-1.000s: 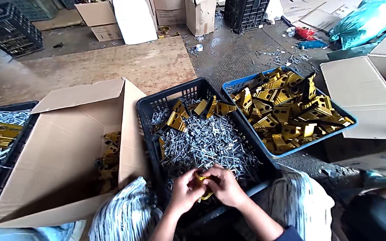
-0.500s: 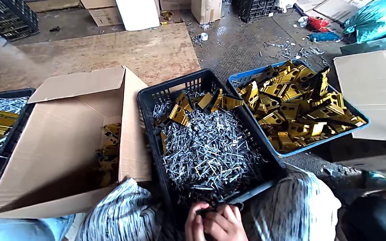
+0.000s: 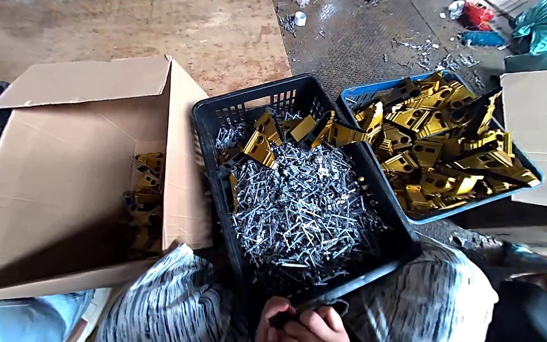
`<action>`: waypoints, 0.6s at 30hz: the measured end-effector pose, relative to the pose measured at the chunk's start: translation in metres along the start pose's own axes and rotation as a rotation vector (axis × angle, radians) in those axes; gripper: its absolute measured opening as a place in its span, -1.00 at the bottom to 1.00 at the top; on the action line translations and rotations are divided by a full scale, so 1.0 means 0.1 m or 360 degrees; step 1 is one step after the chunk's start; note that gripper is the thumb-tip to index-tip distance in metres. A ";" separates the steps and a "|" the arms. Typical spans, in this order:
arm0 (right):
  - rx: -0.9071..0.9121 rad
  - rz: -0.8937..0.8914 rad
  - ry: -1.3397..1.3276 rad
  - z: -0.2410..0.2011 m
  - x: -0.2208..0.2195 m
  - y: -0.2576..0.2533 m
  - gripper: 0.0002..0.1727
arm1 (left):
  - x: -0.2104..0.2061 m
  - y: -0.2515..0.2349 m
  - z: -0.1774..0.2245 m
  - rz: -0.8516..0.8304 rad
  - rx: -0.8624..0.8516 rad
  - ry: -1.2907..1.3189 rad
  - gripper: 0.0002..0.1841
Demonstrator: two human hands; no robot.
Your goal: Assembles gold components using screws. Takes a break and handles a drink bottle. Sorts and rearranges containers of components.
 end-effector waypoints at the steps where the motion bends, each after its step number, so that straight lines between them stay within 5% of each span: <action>1: 0.0007 -0.0012 0.0008 -0.02 -0.01 -0.01 -0.75 | 0.02 0.00 0.00 0.0011 0.0008 -0.0012 -0.46; 11: 0.0010 0.0073 0.0036 0.03 -0.08 -0.03 -0.73 | 0.03 -0.06 -0.05 0.0077 0.0042 0.0008 -0.42; 15: -0.0315 -0.0064 -0.0340 0.55 -0.15 -0.20 -0.80 | -0.21 -0.35 -0.25 -0.0082 0.0585 0.0118 -0.48; 18: -0.0694 0.0118 -0.0962 0.91 0.02 -0.08 -0.80 | -0.28 -0.49 -0.06 -0.0389 0.0773 0.0005 -0.27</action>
Point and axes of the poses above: each hand's wrist, its own y-axis away from the middle knuckle, its own x-axis out of the back of the hand, z = x × y, the point moved 9 cm from there along -y, towards the middle knuckle, and after that the axes turned 8 degrees about z, right-handed, at the moved point
